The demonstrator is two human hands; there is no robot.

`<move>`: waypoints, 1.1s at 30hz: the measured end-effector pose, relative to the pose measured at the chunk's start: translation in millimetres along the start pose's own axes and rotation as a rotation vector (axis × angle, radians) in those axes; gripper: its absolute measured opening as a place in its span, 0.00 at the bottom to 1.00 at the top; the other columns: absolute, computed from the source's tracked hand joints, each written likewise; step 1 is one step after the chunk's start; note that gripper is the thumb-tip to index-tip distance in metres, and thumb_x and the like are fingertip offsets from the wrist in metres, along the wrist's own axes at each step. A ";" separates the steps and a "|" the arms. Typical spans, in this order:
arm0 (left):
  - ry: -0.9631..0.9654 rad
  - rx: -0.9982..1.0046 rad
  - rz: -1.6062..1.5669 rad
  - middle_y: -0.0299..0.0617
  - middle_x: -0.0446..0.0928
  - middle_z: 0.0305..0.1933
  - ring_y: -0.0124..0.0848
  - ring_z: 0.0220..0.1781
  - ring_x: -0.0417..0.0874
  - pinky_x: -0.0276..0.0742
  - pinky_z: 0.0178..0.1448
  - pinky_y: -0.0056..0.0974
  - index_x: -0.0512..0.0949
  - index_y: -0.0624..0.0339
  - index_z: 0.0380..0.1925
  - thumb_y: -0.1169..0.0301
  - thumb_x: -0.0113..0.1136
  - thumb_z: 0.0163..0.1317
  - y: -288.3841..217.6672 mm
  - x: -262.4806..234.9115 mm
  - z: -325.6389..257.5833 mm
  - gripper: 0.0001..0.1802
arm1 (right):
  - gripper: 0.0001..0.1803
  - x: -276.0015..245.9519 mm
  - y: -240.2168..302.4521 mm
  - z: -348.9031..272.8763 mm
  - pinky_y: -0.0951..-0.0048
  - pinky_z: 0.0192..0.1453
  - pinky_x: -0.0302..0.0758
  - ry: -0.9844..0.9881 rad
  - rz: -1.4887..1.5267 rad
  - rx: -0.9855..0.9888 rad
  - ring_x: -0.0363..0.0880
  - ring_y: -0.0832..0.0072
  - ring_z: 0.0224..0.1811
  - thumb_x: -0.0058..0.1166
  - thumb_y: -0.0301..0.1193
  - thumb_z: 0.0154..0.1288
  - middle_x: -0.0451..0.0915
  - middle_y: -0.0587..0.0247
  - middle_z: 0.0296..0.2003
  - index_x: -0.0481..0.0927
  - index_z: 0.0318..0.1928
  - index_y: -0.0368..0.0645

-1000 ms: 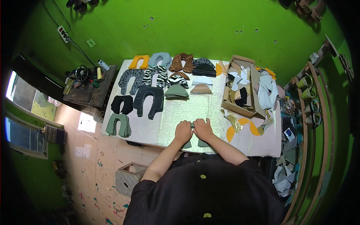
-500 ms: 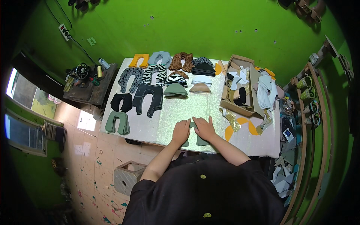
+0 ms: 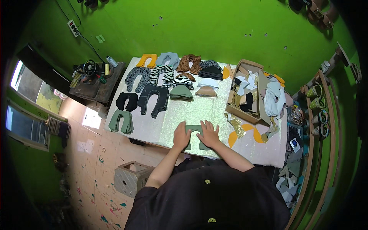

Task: The recorder is organizing various shoe components on a table, including uppers and decorative elements.

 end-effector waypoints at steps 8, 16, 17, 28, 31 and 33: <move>0.108 -0.578 0.072 0.52 0.71 0.51 0.47 0.54 0.71 0.68 0.55 0.49 0.68 0.65 0.53 0.53 0.64 0.47 -14.9 -18.7 -30.2 0.37 | 0.28 -28.6 -23.3 -25.4 0.42 0.60 0.47 0.003 0.120 0.285 0.63 0.63 0.55 0.56 0.51 0.53 0.70 0.59 0.47 0.74 0.48 0.43; 0.080 -0.640 0.174 0.52 0.71 0.45 0.47 0.50 0.73 0.71 0.51 0.49 0.71 0.65 0.44 0.55 0.67 0.40 -31.8 -9.8 -28.8 0.33 | 0.28 -9.4 -5.8 -30.4 0.42 0.57 0.49 0.025 0.083 0.145 0.64 0.62 0.53 0.60 0.46 0.49 0.71 0.57 0.44 0.71 0.44 0.40; 0.077 -0.647 0.171 0.52 0.71 0.44 0.47 0.50 0.73 0.71 0.50 0.49 0.70 0.65 0.43 0.57 0.67 0.40 -31.7 -7.4 -28.7 0.31 | 0.28 -8.3 -4.3 -30.1 0.42 0.57 0.49 0.026 0.082 0.132 0.64 0.62 0.53 0.60 0.46 0.49 0.71 0.57 0.44 0.71 0.44 0.40; 0.004 -0.708 -0.054 0.54 0.77 0.39 0.50 0.44 0.79 0.74 0.46 0.48 0.67 0.63 0.45 0.64 0.62 0.45 -37.3 0.4 -37.8 0.27 | 0.23 3.3 0.4 -38.6 0.45 0.59 0.46 0.015 0.335 0.091 0.70 0.62 0.50 0.55 0.37 0.53 0.77 0.56 0.38 0.68 0.48 0.43; 0.021 -0.663 -0.095 0.53 0.76 0.41 0.48 0.45 0.78 0.74 0.47 0.48 0.68 0.61 0.44 0.64 0.59 0.48 -41.5 -2.2 -46.9 0.23 | 0.24 3.0 2.6 -36.6 0.46 0.60 0.46 0.017 0.410 0.118 0.70 0.62 0.50 0.54 0.37 0.52 0.76 0.55 0.39 0.67 0.50 0.43; -0.026 -0.663 -0.122 0.53 0.76 0.41 0.48 0.46 0.78 0.73 0.47 0.47 0.68 0.61 0.45 0.64 0.58 0.48 -42.6 -11.2 -52.4 0.24 | 0.26 2.4 9.7 -32.1 0.47 0.61 0.46 -0.003 0.409 0.093 0.70 0.61 0.49 0.53 0.38 0.52 0.76 0.55 0.39 0.67 0.51 0.44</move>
Point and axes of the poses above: each hand's wrist, its own z-axis towards the middle knuckle, its own x-axis out of the palm, y = z × x, the point moved 2 cm from there along z, towards the middle knuckle
